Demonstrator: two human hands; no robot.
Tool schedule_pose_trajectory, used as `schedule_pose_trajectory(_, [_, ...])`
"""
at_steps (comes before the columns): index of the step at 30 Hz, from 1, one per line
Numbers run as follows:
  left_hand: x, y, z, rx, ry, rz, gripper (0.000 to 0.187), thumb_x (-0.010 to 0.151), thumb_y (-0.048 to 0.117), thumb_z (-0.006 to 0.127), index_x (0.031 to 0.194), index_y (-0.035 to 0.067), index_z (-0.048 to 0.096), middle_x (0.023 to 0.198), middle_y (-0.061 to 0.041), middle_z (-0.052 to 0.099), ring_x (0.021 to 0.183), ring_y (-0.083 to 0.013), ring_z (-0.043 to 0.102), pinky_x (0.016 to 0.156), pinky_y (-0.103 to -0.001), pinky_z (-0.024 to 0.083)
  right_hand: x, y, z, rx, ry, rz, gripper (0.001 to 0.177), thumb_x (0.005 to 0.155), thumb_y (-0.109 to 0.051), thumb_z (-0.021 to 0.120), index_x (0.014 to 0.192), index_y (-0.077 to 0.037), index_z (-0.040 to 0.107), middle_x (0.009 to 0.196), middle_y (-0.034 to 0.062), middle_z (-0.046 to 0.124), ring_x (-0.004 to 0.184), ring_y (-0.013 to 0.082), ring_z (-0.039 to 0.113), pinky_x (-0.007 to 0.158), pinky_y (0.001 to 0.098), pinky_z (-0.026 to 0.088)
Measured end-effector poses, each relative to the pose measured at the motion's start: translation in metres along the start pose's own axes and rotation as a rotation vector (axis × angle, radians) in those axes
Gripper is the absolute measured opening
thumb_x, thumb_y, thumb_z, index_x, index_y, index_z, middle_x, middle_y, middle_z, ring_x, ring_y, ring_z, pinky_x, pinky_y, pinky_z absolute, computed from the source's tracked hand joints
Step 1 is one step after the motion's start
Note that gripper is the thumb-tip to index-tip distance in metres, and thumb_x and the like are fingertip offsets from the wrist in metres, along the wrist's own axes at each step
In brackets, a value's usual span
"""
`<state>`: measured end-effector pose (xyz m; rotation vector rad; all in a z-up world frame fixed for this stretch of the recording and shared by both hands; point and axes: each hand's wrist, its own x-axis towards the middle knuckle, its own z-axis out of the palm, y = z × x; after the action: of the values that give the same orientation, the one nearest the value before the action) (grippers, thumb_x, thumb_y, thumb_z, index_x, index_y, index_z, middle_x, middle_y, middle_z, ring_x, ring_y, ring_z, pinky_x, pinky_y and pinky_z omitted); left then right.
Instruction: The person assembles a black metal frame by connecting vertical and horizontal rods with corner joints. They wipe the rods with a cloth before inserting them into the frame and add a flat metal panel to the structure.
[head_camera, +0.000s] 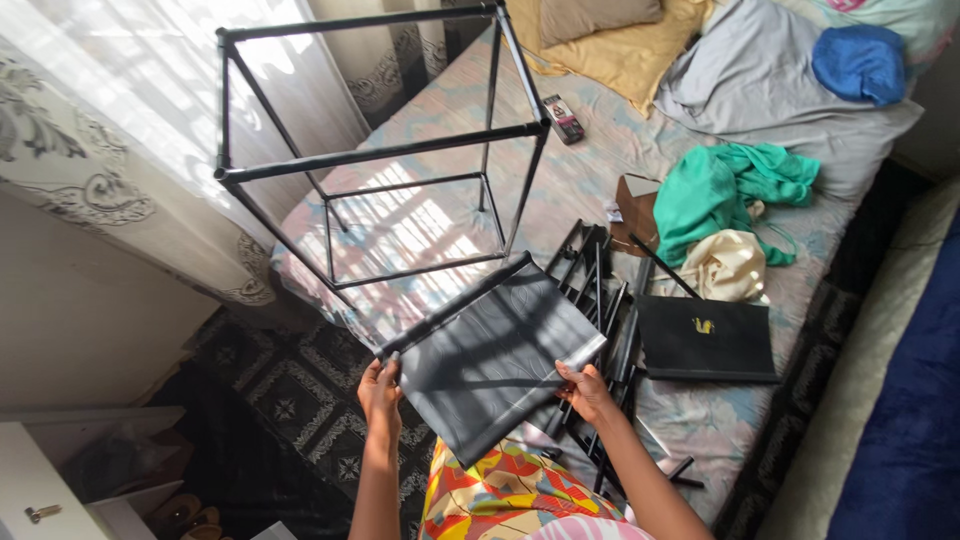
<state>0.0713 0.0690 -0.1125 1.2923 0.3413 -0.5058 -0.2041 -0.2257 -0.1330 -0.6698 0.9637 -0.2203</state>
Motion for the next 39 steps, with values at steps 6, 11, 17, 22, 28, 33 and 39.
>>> schedule_pose_trajectory(6, [-0.01,-0.028,-0.015,0.264,-0.017,-0.234,0.062,0.098,0.038,0.058,0.149,0.005,0.042,0.13,-0.016,0.065,0.103,-0.0232,0.072,0.077,-0.034,0.061,-0.011,0.013,-0.014,0.187,0.249,0.114,0.035,0.086,-0.014,0.08,0.114,-0.013,0.058,0.103,0.004,0.07,0.093,0.0193,0.07,0.078,0.0375,0.058])
schedule_pose_trajectory(11, [-0.054,-0.068,-0.032,0.804,-0.548,-0.519,0.084,0.09,0.06,0.064,0.153,0.006,0.048,0.143,-0.032,0.053,0.118,-0.0476,0.05,0.078,-0.046,0.047,-0.019,0.015,-0.026,0.347,0.327,0.092,0.037,0.084,-0.008,0.077,0.116,-0.012,0.059,0.107,0.0068,0.071,0.099,0.0247,0.071,0.088,0.0414,0.059])
schedule_pose_trajectory(17, [-0.089,-0.09,-0.039,1.459,-0.697,-1.002,0.121,0.071,0.063,0.089,0.16,0.015,0.022,0.156,-0.013,0.056,0.136,-0.0249,0.064,0.114,-0.045,0.053,-0.002,0.036,-0.043,0.406,0.339,0.171,0.028,0.091,-0.005,0.071,0.115,-0.003,0.058,0.106,0.0121,0.069,0.106,0.0306,0.067,0.101,0.0551,0.055])
schedule_pose_trajectory(22, [-0.076,-0.075,-0.032,1.907,-0.621,-0.598,0.058,0.07,0.048,0.081,0.115,0.013,0.079,0.123,-0.013,0.077,0.113,-0.0295,0.073,0.092,-0.043,0.058,0.002,0.059,-0.052,0.433,0.287,0.19,0.021,0.092,0.005,0.066,0.109,0.0,0.056,0.113,0.0163,0.065,0.109,0.036,0.067,0.107,0.0583,0.054])
schedule_pose_trajectory(28, [-0.092,-0.042,-0.025,1.877,-0.184,-0.357,0.055,0.092,0.066,0.06,0.105,0.017,0.082,0.113,-0.013,0.078,0.108,-0.0336,0.074,0.092,-0.043,0.059,-0.012,0.056,-0.046,0.202,0.329,0.381,0.024,0.091,-0.014,0.068,0.107,-0.007,0.051,0.12,0.0184,0.063,0.113,0.0357,0.063,0.101,0.0592,0.053])
schedule_pose_trajectory(33, [-0.113,-0.046,-0.058,1.73,-0.095,-0.482,0.044,0.094,0.057,0.057,0.12,0.026,0.074,0.119,-0.009,0.076,0.116,-0.0329,0.07,0.097,-0.046,0.055,-0.011,0.048,-0.046,0.194,0.328,0.35,0.039,0.092,-0.028,0.074,0.116,-0.01,0.05,0.122,0.0192,0.061,0.113,0.0325,0.062,0.101,0.0555,0.053])
schedule_pose_trajectory(39, [-0.128,-0.071,-0.095,1.704,-0.136,-0.598,0.042,0.094,0.053,0.059,0.121,0.025,0.076,0.123,-0.007,0.076,0.12,-0.0294,0.07,0.099,-0.042,0.056,0.015,0.044,-0.052,0.185,0.295,0.172,0.038,0.091,-0.014,0.075,0.111,-0.004,0.044,0.118,0.0198,0.06,0.107,0.0338,0.067,0.094,0.0606,0.06])
